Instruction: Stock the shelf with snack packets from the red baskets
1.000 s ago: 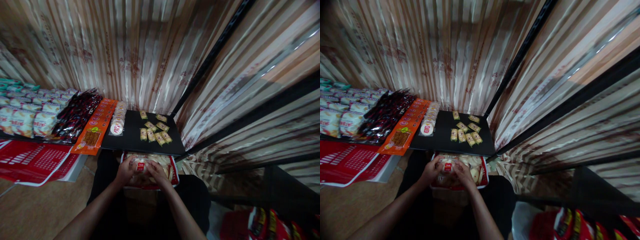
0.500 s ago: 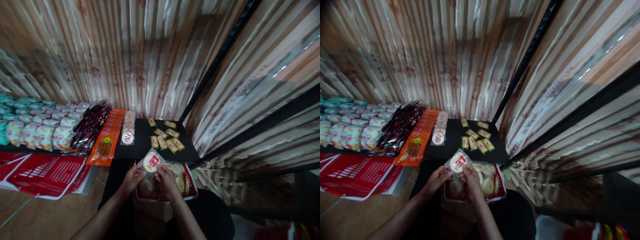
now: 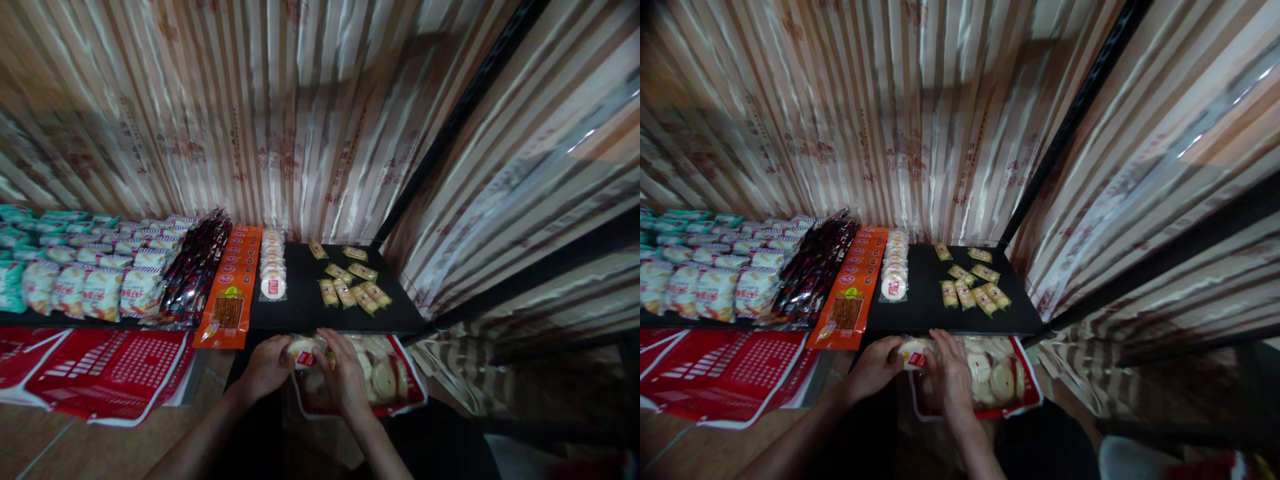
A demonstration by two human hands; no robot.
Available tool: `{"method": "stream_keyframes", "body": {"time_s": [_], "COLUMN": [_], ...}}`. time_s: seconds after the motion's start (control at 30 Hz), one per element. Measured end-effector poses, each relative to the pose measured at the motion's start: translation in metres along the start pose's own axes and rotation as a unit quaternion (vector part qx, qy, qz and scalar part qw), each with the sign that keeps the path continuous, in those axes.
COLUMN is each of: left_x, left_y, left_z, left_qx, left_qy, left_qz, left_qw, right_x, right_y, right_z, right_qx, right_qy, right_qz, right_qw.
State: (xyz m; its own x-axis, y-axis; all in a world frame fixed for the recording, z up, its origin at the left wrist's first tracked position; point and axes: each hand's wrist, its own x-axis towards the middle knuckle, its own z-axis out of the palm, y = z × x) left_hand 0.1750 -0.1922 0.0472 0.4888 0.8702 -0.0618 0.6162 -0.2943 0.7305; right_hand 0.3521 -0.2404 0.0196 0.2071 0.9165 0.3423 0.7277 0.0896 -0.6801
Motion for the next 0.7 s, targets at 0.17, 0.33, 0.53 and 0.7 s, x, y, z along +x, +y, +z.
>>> {"method": "stream_keyframes", "body": {"time_s": [0.17, 0.33, 0.53, 0.7], "left_x": [0.008, 0.022, 0.027, 0.035], "left_y": [-0.002, -0.021, -0.039, -0.047], "left_z": [-0.035, -0.038, -0.019, -0.01], "left_qx": [0.11, 0.072, 0.094, 0.12], "left_qy": [-0.039, 0.151, 0.224, 0.13], "left_qz": [0.056, 0.037, 0.009, -0.016], "left_qw": [0.992, 0.985, 0.97, 0.984], "right_x": [0.012, 0.044, 0.087, 0.104], "right_y": [-0.025, -0.022, -0.017, -0.019], "right_z": [0.012, 0.036, 0.069, 0.092], "right_qx": [0.012, 0.068, 0.062, 0.058], "right_qy": [-0.124, -0.114, -0.09, -0.087], "right_qz": [-0.008, 0.104, 0.161, 0.157], "right_qw": [0.992, 0.986, 0.981, 0.982]}}
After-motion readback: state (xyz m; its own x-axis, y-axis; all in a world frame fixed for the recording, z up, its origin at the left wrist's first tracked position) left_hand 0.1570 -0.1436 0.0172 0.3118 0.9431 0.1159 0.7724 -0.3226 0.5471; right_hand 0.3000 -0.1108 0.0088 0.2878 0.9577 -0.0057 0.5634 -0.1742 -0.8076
